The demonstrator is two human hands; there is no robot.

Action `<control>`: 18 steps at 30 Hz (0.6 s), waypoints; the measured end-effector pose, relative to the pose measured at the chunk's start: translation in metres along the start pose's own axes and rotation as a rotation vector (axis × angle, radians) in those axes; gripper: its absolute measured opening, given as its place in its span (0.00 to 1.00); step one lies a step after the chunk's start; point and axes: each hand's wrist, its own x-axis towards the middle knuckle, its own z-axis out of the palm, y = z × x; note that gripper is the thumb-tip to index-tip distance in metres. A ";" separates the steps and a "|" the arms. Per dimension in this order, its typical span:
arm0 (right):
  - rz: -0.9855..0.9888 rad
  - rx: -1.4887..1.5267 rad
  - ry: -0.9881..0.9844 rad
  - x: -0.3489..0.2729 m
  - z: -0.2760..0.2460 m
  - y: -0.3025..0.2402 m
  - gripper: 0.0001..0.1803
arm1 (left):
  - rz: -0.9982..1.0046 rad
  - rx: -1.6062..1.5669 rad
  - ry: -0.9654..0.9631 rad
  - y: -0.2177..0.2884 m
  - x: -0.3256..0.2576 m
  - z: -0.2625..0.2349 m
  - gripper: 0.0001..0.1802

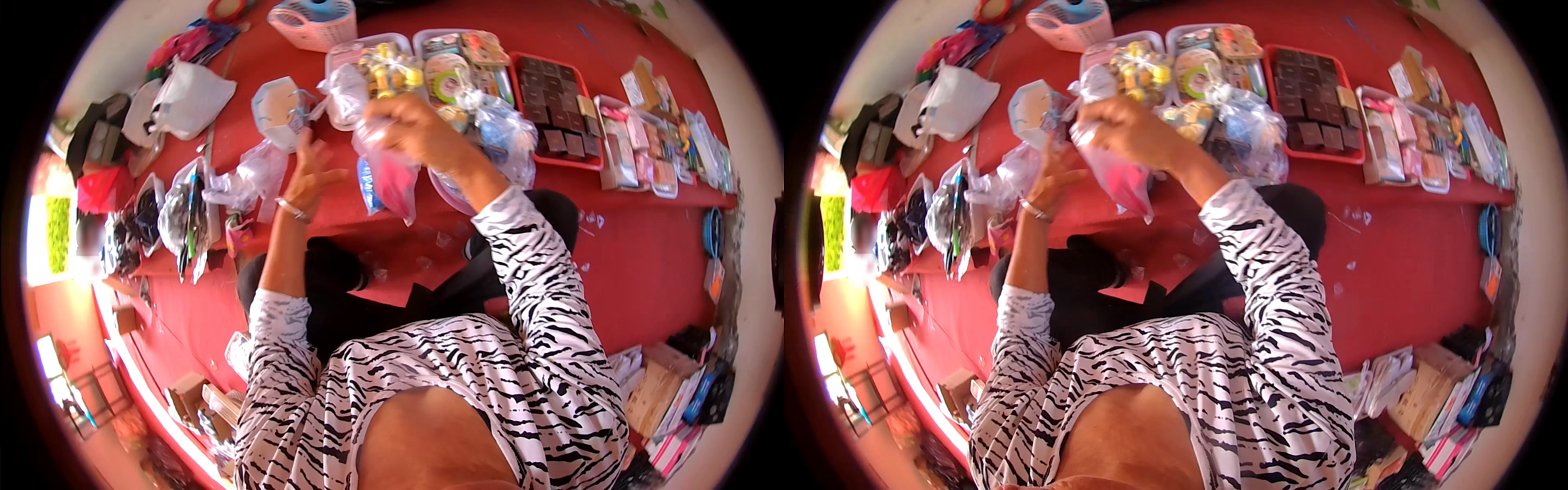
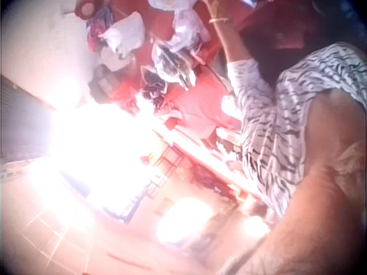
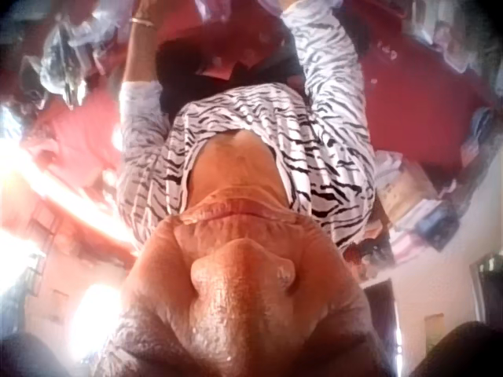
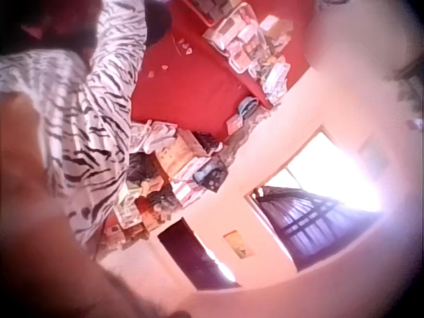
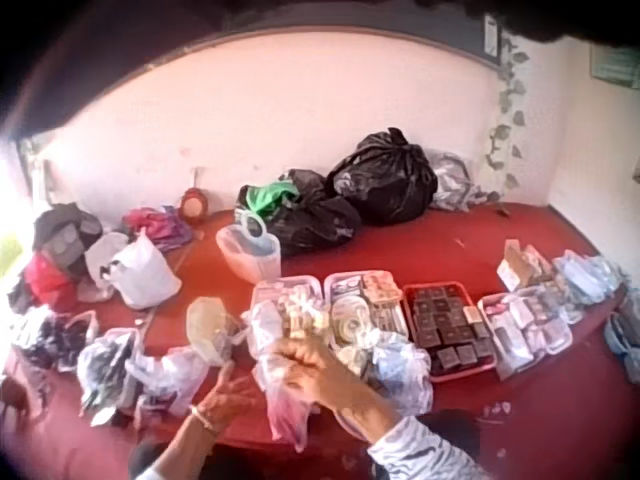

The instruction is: The person sits on a red floor and packs various small items into clear plastic bags. They handle a pink toy, a red cloth, and a white cloth, folding and placing them into bags. The person also handles a pair of scissors briefly.

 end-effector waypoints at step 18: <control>0.327 0.186 0.061 -0.011 0.038 0.049 0.08 | -0.089 -0.283 0.269 0.006 -0.016 0.019 0.16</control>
